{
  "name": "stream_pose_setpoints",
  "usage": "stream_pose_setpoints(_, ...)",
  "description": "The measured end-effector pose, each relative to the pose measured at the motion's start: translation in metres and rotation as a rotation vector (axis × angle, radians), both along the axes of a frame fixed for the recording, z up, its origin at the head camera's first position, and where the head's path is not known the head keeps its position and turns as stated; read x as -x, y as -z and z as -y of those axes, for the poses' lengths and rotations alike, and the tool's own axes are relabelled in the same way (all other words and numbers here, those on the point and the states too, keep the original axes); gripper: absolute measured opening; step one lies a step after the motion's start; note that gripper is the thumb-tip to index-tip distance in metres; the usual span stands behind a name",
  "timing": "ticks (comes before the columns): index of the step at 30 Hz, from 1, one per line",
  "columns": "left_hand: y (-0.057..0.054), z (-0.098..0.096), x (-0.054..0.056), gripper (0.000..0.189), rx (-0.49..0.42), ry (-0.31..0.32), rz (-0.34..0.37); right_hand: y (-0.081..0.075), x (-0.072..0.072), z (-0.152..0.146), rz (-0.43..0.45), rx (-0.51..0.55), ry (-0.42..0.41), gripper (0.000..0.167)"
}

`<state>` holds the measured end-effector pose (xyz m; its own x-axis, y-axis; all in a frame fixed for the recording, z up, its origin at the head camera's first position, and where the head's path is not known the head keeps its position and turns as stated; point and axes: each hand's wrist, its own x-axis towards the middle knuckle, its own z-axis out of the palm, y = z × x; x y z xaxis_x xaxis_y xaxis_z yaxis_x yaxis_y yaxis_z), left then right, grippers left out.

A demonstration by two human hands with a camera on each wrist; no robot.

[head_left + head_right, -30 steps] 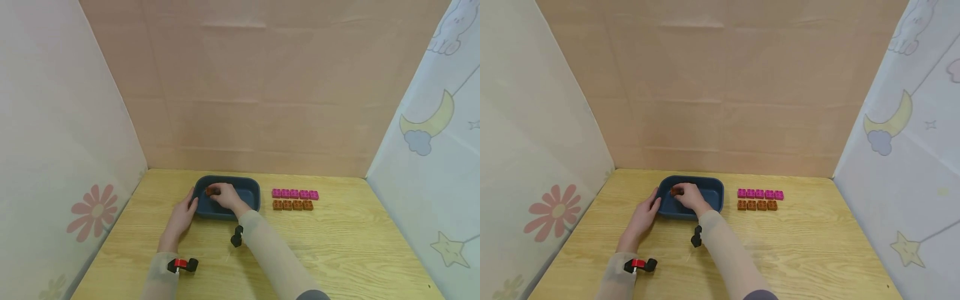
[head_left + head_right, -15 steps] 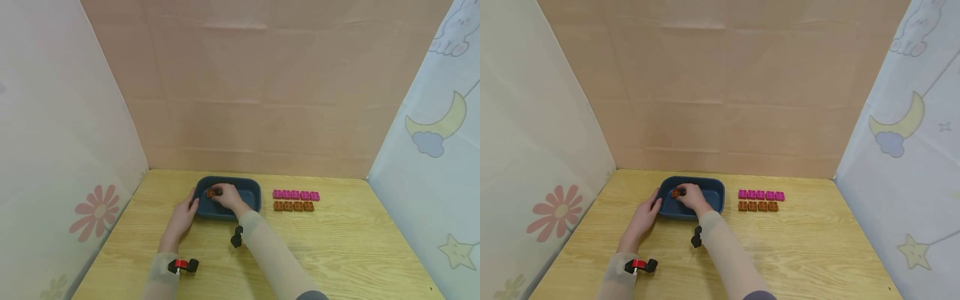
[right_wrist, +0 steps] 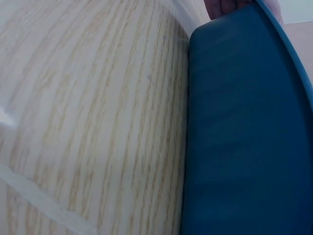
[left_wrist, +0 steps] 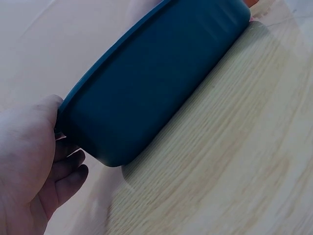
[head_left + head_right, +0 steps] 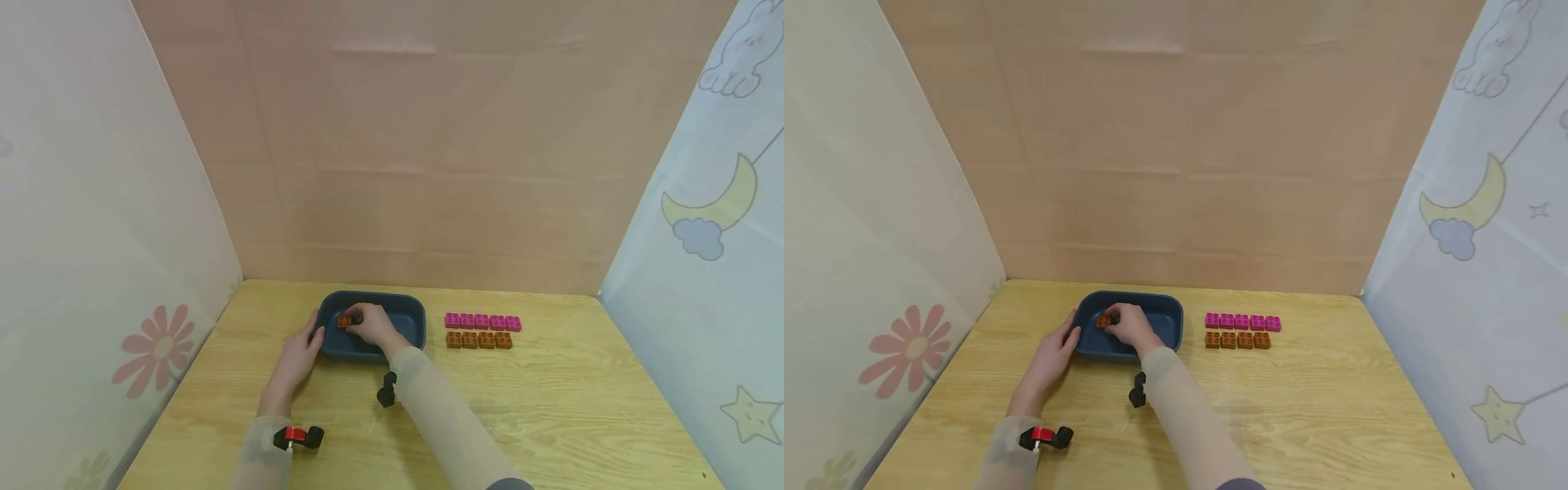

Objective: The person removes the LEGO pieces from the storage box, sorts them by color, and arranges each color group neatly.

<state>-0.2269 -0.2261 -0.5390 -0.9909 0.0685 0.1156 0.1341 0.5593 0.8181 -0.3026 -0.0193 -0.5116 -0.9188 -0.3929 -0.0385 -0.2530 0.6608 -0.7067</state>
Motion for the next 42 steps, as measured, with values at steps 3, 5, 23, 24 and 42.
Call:
stream_pose_setpoints(3, 0.000, 0.000, 0.000, 0.062, -0.004, 0.006, 0.005, -0.002, -0.001, -0.001, 0.017, 0.007, -0.010, 0.036)
stream_pose_setpoints(5, -0.001, 0.000, 0.001, 0.062, -0.004, 0.008, 0.005, -0.003, 0.000, -0.002, 0.016, 0.012, -0.023, 0.037)
stream_pose_setpoints(23, -0.004, 0.003, 0.001, 0.064, 0.040, -0.003, -0.016, -0.030, -0.011, -0.068, 0.048, 0.260, -0.088, 0.040)
stream_pose_setpoints(24, -0.004, 0.004, 0.001, 0.064, 0.046, -0.001, -0.021, -0.033, -0.013, -0.073, 0.051, 0.276, -0.082, 0.041)
stream_pose_setpoints(42, -0.001, 0.008, 0.007, 0.063, 0.036, -0.001, 0.019, -0.034, -0.054, -0.210, 0.100, 0.424, 0.079, 0.051)
